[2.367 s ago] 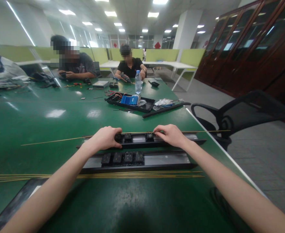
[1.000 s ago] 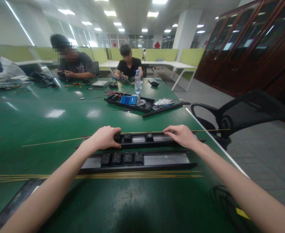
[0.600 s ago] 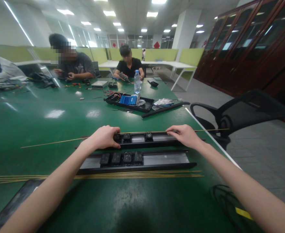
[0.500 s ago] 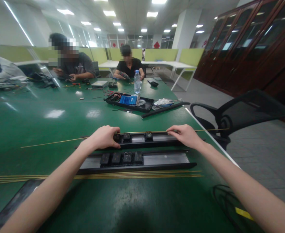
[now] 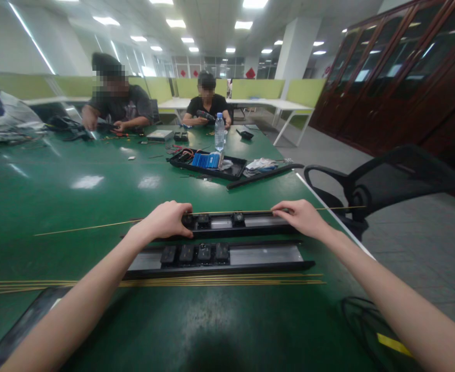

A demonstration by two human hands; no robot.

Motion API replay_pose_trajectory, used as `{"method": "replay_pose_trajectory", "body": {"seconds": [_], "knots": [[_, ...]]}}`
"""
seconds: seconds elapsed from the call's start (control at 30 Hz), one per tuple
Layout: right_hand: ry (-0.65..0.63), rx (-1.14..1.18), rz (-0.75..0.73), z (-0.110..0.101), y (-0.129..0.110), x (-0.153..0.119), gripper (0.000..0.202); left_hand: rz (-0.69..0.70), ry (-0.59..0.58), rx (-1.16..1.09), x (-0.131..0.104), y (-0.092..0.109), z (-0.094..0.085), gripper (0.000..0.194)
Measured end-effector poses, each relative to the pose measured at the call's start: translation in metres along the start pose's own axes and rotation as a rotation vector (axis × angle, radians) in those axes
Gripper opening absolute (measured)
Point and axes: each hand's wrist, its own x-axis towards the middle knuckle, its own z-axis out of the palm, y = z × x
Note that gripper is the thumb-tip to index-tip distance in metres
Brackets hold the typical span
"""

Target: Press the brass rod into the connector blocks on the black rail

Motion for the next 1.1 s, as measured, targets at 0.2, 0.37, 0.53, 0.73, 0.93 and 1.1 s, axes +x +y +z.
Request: {"method": "replay_pose_trajectory", "body": {"seconds": [0.2,0.37,0.53,0.73,0.93,1.1], "knots": [[0.004,0.000,0.011,-0.003,0.002,-0.001,0.034,0.006,0.002,0.013,0.000,-0.001,0.000,0.056],[0.004,-0.007,0.026,-0.009,0.001,-0.004,0.034,-0.002,-0.008,0.006,0.000,0.000,-0.001,0.056],[0.017,-0.010,0.029,-0.014,0.006,-0.008,0.037,-0.005,-0.010,-0.003,-0.001,0.001,-0.002,0.056],[0.013,-0.001,0.050,-0.019,0.015,-0.012,0.040,-0.003,-0.020,-0.014,-0.001,0.001,-0.003,0.056],[0.005,0.001,0.081,-0.021,0.026,-0.015,0.041,-0.007,-0.024,-0.011,-0.001,0.001,-0.003,0.055],[0.002,-0.002,0.112,-0.024,0.029,-0.017,0.050,0.000,-0.006,-0.007,-0.001,0.000,-0.002,0.053]]}}
